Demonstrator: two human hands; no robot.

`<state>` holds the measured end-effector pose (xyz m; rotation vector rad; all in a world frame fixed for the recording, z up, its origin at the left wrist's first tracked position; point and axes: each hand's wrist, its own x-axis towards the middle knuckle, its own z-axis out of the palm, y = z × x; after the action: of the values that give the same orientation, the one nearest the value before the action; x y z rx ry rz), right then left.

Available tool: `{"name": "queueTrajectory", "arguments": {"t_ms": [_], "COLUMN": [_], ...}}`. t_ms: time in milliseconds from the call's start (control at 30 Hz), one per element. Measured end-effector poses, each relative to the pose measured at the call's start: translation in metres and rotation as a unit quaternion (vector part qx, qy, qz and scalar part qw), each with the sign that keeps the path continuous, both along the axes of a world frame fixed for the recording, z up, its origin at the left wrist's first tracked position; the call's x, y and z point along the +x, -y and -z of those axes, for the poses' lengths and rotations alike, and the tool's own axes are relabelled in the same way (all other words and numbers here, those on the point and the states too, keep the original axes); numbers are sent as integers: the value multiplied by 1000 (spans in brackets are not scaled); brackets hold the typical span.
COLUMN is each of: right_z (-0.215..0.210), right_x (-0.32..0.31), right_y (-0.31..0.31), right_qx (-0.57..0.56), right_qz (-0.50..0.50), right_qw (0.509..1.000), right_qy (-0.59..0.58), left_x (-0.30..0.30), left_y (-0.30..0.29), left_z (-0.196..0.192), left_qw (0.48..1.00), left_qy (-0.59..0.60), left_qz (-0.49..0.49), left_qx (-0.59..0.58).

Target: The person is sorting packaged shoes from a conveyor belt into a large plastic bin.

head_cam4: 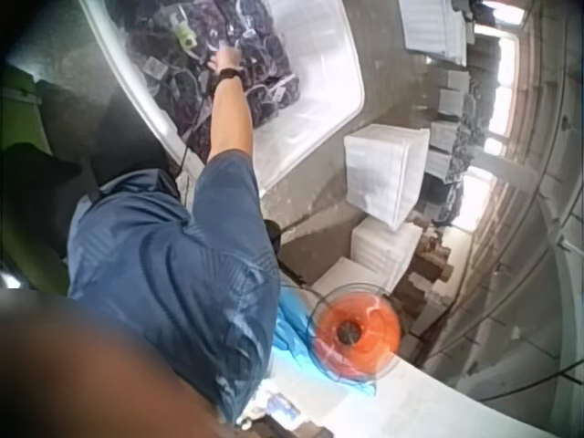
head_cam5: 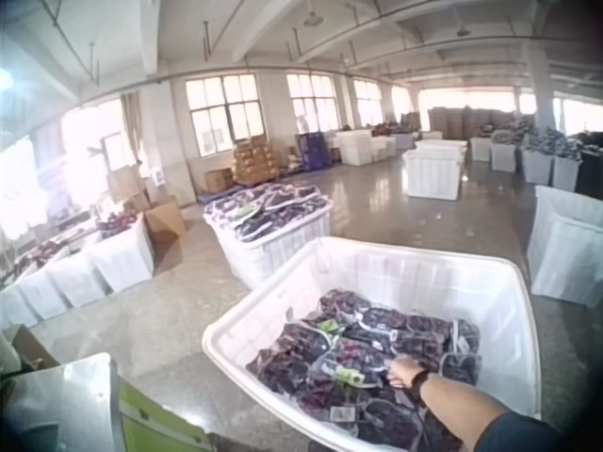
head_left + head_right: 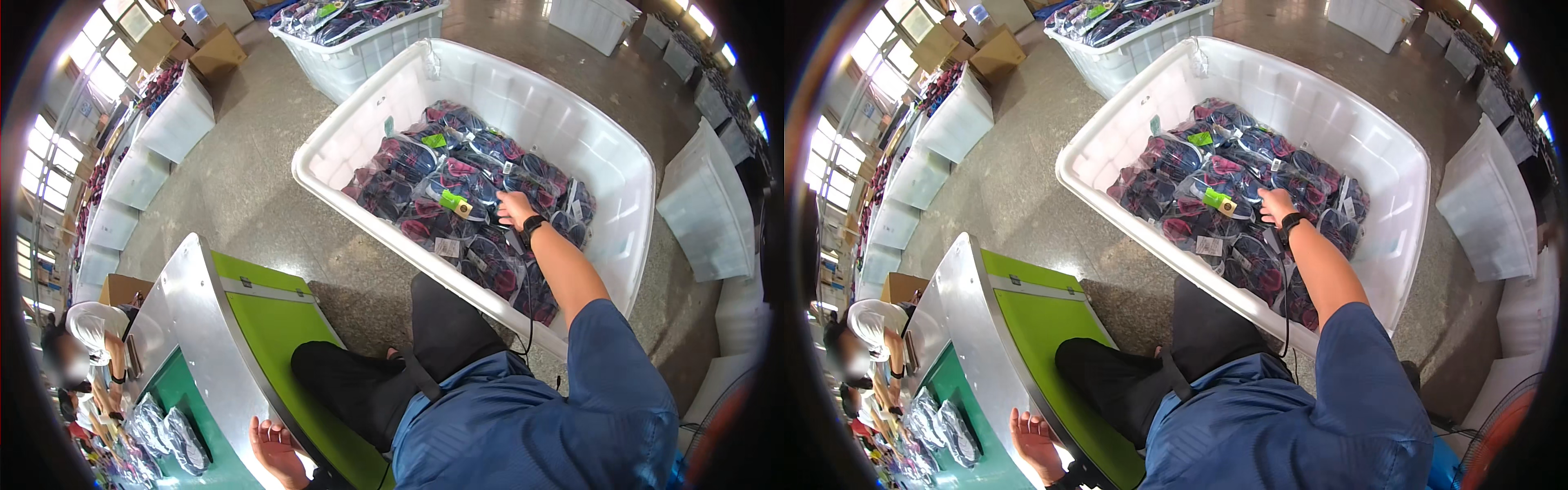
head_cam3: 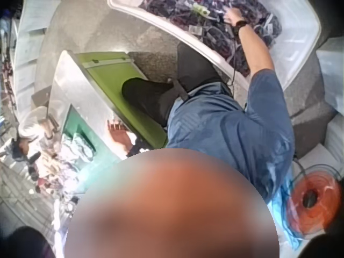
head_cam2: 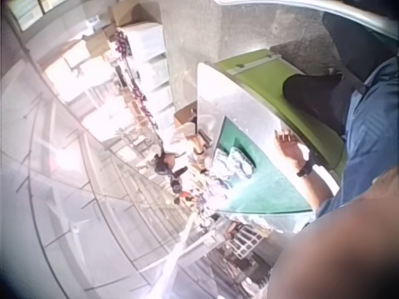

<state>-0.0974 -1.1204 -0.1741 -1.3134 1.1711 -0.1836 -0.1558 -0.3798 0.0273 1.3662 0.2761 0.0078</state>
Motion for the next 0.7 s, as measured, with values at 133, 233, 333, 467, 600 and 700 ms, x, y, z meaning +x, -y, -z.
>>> {"name": "queueTrajectory", "arguments": {"t_ms": [133,233,333,467,600,700], "right_z": [-26,-52,-95,-111,-120,-98], "right_x": [12,20,37,63,65,58], "right_y": [-32,-67,-135,-237,-265,-235], "right_qx": [32,29,-36,-363,-464,-484], "right_qz": [-117,-271,-402,-485,-476,-473], "right_qw": [992,961,909,782,731,705], "right_qy": [28,51,104,147,156,211], "left_x": [-3,3,9,-3,11,28], "left_y": [-11,-3,0,-13,-25,-15], "left_z": [8,13,19,12,9,-8], "left_qw": [995,994,996,995,975,979], "left_qy": [1,-4,-7,-6,-83,-137], "left_qz": [-55,-80,-71,-76,-62,-55], "left_qx": [-78,-73,-60,-68,-194,-139]}}
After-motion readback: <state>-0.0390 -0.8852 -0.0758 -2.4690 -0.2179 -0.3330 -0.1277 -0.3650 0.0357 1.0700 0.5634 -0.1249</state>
